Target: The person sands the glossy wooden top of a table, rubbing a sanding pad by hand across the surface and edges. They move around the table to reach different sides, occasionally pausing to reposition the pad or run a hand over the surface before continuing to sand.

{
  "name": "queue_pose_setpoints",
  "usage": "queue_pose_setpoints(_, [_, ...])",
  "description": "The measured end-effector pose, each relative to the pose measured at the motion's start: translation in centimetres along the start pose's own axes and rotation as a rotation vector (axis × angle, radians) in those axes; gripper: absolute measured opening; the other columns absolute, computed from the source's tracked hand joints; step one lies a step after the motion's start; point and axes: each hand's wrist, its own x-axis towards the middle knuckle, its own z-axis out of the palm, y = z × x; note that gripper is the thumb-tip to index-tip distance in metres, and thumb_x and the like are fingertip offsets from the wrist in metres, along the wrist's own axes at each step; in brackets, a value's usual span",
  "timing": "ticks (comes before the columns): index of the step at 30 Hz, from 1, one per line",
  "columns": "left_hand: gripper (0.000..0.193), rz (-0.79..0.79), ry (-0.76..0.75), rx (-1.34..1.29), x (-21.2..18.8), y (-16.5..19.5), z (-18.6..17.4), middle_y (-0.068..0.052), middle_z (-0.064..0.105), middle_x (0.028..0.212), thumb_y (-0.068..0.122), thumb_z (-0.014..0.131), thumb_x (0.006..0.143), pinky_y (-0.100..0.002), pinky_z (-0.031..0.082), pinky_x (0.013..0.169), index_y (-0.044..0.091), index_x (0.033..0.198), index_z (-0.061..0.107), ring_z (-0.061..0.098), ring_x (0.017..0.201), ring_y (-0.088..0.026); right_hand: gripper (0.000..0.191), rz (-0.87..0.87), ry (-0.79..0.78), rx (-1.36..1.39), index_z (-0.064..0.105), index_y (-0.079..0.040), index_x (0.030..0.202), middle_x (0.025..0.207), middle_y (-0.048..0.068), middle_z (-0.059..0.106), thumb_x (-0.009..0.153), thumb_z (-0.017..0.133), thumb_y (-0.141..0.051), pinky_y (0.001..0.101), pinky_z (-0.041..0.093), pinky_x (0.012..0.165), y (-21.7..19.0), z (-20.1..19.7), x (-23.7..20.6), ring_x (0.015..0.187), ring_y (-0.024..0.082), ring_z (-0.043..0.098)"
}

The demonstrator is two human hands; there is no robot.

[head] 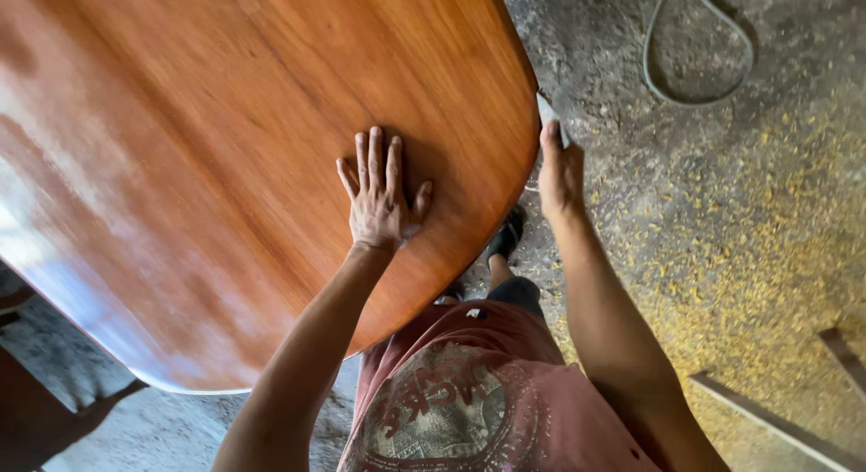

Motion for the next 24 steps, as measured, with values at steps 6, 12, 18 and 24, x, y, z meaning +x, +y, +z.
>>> queue_pose_setpoints(6, [0.082, 0.001, -0.029, 0.015, 0.1, 0.2, 0.6, -0.022, 0.018, 0.171, 0.052, 0.058, 0.101, -0.070, 0.005, 0.123, 0.004, 0.162, 0.031, 0.009, 0.159, -0.041, 0.062, -0.009, 0.220, 0.134, 0.064, 0.001, 0.114, 0.081, -0.004, 0.047, 0.106, 0.048, -0.058, 0.0326, 0.034, 0.063, 5.6, 3.5, -8.7, 0.074, 0.010, 0.039])
queue_pose_setpoints(12, [0.081, 0.016, -0.021, 0.043, 0.4, 0.0, 1.5, -0.022, 0.015, 0.171, 0.054, 0.053, 0.105, -0.070, 0.006, 0.124, 0.004, 0.163, 0.027, 0.007, 0.159, -0.041, 0.062, -0.113, 0.282, 0.180, 0.042, -0.001, 0.156, 0.148, 0.012, 0.052, 0.112, 0.042, -0.045, 0.0337, 0.039, 0.110, 8.8, 8.2, -17.8, 0.128, 0.021, 0.049])
queue_pose_setpoints(18, [0.079, 0.015, 0.012, 0.078, 0.5, 0.3, 2.1, -0.017, 0.015, 0.173, 0.057, 0.050, 0.107, -0.069, 0.008, 0.126, 0.008, 0.164, 0.026, 0.008, 0.161, -0.038, 0.051, -0.223, 0.320, -0.023, 0.045, -0.003, 0.156, 0.164, 0.018, 0.043, 0.115, 0.044, -0.033, 0.0412, 0.030, 0.126, 13.1, 14.1, -27.7, 0.153, 0.031, 0.038])
queue_pose_setpoints(24, [0.079, -0.017, -0.031, 0.102, 0.7, 2.0, 0.5, -0.015, 0.013, 0.172, 0.058, 0.048, 0.106, -0.068, 0.008, 0.125, 0.011, 0.164, 0.023, 0.007, 0.160, -0.035, 0.043, -0.089, 0.092, 0.138, 0.058, 0.001, 0.139, 0.128, 0.018, 0.064, 0.105, 0.061, -0.025, 0.0422, 0.048, 0.102, 12.1, 9.7, -34.9, 0.120, 0.030, 0.061])
